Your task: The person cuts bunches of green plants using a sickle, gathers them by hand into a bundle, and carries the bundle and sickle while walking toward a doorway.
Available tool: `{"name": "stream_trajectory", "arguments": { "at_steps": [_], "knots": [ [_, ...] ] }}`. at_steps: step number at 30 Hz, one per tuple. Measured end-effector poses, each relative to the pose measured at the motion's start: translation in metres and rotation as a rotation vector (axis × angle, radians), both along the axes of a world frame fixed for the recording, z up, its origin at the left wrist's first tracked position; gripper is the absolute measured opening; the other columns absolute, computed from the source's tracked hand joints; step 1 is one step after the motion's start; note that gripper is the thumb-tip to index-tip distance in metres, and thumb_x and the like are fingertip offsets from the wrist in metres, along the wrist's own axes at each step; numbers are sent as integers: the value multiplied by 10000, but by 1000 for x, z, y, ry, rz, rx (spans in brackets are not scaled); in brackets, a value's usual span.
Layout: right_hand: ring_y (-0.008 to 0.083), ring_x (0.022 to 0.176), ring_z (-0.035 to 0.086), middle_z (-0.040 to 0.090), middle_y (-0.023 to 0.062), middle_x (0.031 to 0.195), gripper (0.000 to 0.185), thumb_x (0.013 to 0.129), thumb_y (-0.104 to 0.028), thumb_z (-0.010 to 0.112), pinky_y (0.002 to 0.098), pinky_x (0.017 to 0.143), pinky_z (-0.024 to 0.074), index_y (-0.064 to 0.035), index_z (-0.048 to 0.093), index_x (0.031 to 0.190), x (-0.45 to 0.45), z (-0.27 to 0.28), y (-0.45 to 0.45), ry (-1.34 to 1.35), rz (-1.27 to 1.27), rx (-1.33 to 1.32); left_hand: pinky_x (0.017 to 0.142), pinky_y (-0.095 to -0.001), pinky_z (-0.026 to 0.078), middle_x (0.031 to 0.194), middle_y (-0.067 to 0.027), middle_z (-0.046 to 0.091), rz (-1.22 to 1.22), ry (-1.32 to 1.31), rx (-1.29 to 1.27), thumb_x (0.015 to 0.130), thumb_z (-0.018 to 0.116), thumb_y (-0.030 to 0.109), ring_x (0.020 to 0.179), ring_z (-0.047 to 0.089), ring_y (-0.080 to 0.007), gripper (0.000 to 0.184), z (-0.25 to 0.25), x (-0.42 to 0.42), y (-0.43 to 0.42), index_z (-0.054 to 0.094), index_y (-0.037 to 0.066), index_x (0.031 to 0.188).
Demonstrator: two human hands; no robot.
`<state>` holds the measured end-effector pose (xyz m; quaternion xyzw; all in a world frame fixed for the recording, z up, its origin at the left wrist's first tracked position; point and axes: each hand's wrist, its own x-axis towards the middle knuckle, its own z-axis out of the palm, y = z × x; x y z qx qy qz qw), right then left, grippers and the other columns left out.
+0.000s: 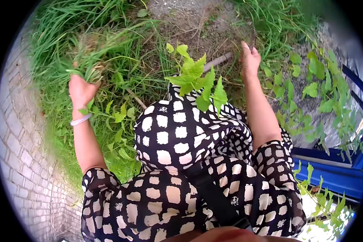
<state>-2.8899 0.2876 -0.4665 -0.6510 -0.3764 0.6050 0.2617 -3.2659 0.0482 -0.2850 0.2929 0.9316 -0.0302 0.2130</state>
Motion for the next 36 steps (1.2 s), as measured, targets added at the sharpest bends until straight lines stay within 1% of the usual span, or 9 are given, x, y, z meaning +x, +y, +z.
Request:
{"name": "stream_trajectory", "arguments": {
  "at_steps": [5, 9, 12, 15, 17, 21, 25, 30, 36],
  "knots": [
    [59, 428, 373, 470, -53, 548, 245, 816, -227, 655, 227, 404, 301, -100, 523, 654, 14, -22, -84, -102, 49, -224, 854, -337, 448, 997, -139, 626, 65, -160, 345, 584, 748, 71, 892, 604, -259, 653, -3, -13, -15, 444, -15, 1155],
    [135, 537, 554, 604, 28, 662, 286, 825, -230, 634, 259, 481, 425, 55, 646, 810, -38, -10, -101, -546, 452, -193, 874, -359, 446, 1071, -185, 583, 16, -8, 173, 544, 781, 91, 966, 576, -302, 775, -7, -10, -6, 396, -20, 1207],
    [155, 571, 557, 606, 96, 664, 318, 781, -256, 651, 299, 535, 435, 61, 631, 777, -16, -93, -117, -235, 395, -129, 840, -419, 471, 1073, -236, 556, -88, -64, 199, 522, 803, 179, 960, 570, -372, 897, 3, -2, 10, 346, 3, 1273],
    [141, 619, 528, 613, 90, 713, 330, 799, -230, 619, 311, 578, 437, 90, 601, 874, -12, -92, -107, -70, 176, -258, 864, -427, 465, 1129, -249, 528, -163, -162, 48, 529, 794, 205, 999, 550, -386, 935, 4, -1, 16, 306, 21, 1305],
    [118, 618, 518, 602, 57, 729, 256, 815, -178, 607, 272, 566, 425, 49, 596, 932, -19, -39, -94, -40, 213, 72, 912, -430, 435, 1162, -254, 506, -205, -196, 137, 525, 792, 209, 1032, 529, -395, 951, -9, -7, 10, 294, 24, 1314],
    [65, 543, 446, 598, 29, 708, 181, 826, -177, 608, 205, 525, 373, -16, 603, 908, -64, 117, -24, -131, 304, 101, 971, -430, 380, 1189, -270, 475, -199, -269, 318, 495, 800, 220, 1073, 497, -401, 1028, -6, -16, 11, 258, -10, 1338],
    [51, 609, 422, 541, -10, 733, 344, 826, -209, 585, 202, 522, 305, -2, 573, 1101, -130, 198, 8, 272, 500, 336, 1020, -409, 332, 1232, -274, 442, -319, -327, 731, 482, 817, 225, 1141, 451, -397, 1062, 40, -20, 16, 245, -54, 1332],
    [189, 808, 573, 592, 108, 1038, 438, 844, -218, 521, 310, 734, 474, -6, 452, 1222, -213, 261, -29, 880, 519, 125, 1034, -359, 296, 1322, -125, 423, -365, -565, 1099, 526, 847, 189, 1214, 405, -218, 1002, 95, 8, 23, 301, 5, 1346],
    [234, 933, 581, 580, 105, 1047, 354, 899, -269, 450, 380, 817, 471, -23, 486, 1152, -176, 277, -59, 779, 322, 313, 1026, -372, 321, 1246, -114, 498, -181, -978, 1184, 542, 856, 156, 1201, 424, -199, 967, 138, 82, 61, 321, 15, 1336]
  ]
}}
